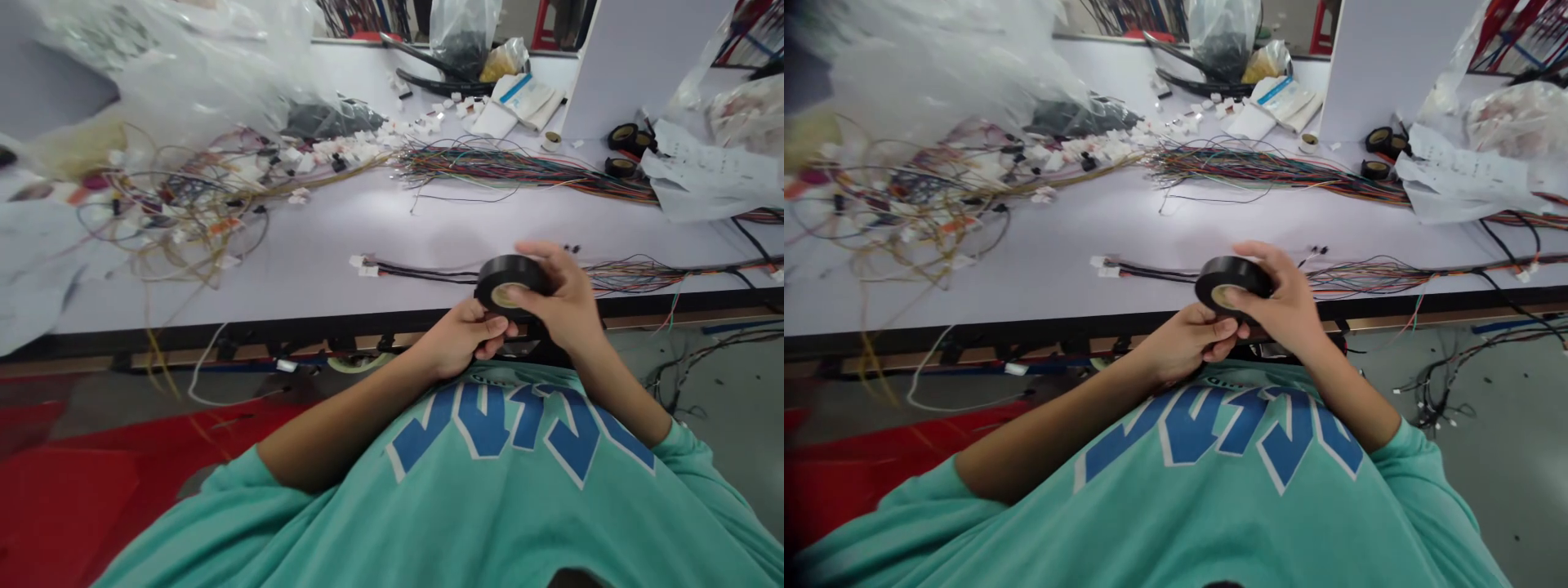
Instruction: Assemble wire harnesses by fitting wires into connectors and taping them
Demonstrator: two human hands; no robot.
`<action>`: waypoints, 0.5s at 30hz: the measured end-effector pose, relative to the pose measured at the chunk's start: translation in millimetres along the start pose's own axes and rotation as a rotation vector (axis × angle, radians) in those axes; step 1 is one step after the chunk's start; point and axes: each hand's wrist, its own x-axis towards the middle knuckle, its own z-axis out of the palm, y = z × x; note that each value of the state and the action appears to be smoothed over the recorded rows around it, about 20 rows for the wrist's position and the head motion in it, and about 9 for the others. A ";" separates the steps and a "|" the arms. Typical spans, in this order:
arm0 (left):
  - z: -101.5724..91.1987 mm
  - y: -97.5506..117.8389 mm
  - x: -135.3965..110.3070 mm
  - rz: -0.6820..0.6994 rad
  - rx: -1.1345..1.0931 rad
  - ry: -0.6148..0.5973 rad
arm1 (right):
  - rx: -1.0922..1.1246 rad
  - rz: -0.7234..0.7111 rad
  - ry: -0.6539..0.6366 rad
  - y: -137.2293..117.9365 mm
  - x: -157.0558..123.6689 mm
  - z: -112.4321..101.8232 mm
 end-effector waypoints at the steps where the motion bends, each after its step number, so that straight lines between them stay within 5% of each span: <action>1: -2.2 2.1 0.1 -0.010 -0.020 -0.006 | 0.059 -0.026 0.019 3.2 -4.3 -8.2; 4: -4.1 7.8 0.0 0.013 -0.111 -0.001 | 0.051 -0.136 0.051 10.5 -24.3 -35.0; 7: 2.4 11.2 -1.9 0.033 -0.153 0.008 | -0.272 -0.264 -0.025 15.3 -42.6 -45.8; 11: 15.0 10.5 -9.0 0.044 -0.143 0.048 | -0.554 -0.253 -0.014 24.1 -49.9 -28.4; 15: 19.2 6.3 -14.1 -0.037 -0.211 0.086 | -0.273 -0.075 0.068 34.0 -43.3 -5.3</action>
